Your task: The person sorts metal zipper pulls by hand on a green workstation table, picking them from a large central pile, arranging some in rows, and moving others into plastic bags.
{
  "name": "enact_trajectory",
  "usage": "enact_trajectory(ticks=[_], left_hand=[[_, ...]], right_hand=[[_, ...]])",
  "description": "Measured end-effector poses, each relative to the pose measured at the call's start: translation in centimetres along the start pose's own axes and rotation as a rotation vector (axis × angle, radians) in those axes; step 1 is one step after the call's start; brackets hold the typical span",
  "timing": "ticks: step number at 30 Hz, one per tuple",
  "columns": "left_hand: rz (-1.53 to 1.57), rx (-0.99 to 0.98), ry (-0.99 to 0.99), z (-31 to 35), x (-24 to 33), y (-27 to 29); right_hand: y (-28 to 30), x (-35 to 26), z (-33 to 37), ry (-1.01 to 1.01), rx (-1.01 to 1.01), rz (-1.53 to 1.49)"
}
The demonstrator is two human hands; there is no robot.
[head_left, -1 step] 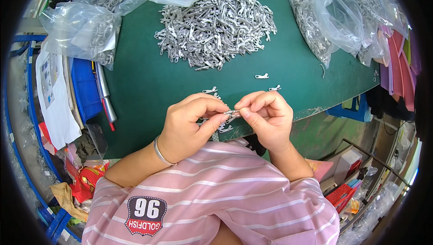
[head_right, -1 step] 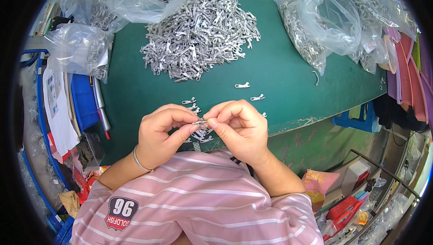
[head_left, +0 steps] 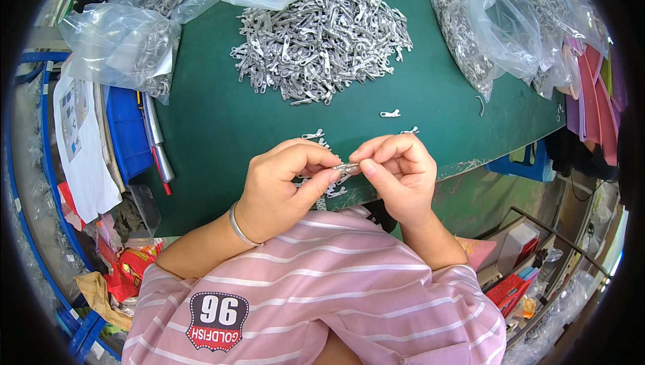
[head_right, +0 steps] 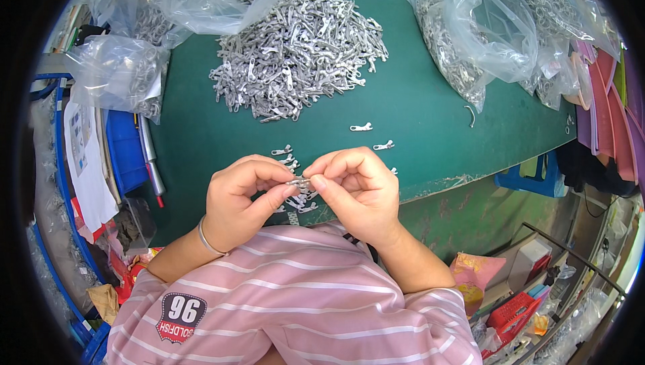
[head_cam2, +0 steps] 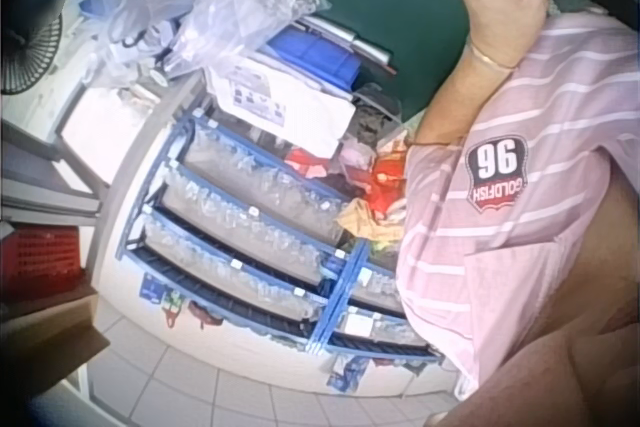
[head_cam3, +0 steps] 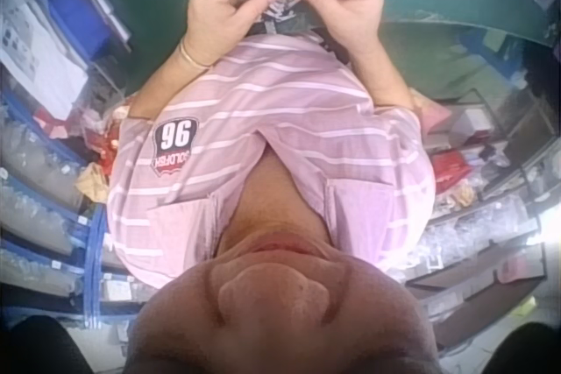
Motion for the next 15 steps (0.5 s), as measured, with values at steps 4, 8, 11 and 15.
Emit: enact_trajectory(ticks=[4, 8, 11, 15], left_hand=[[0.199, -0.004, 0.105, 0.4, -1.5, -0.3], [0.644, -0.041, 0.286, 0.4, -2.6, -1.1], [0.707, -0.043, 0.349, 0.3, -2.9, -1.0], [0.788, -0.003, 0.338, 0.4, -2.9, -1.0]], right_hand=[[-0.7, -0.4, -0.2, 0.046, -0.085, 0.114], [-0.6, -0.2, -0.4, 0.065, -0.084, 0.117], [-0.5, -0.2, -0.7, 0.069, -0.056, 0.089], [-0.4, -0.1, -0.7, 0.092, -0.004, -0.02]])
Point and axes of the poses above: each hand's wrist, its own z-axis away from the middle knuckle, its own y-axis out of the back of the hand, x = y × z, the point moved 8 cm from there along -z, towards the middle knuckle, and after that the axes turned 15 degrees about -x, right-handed, at the moved point
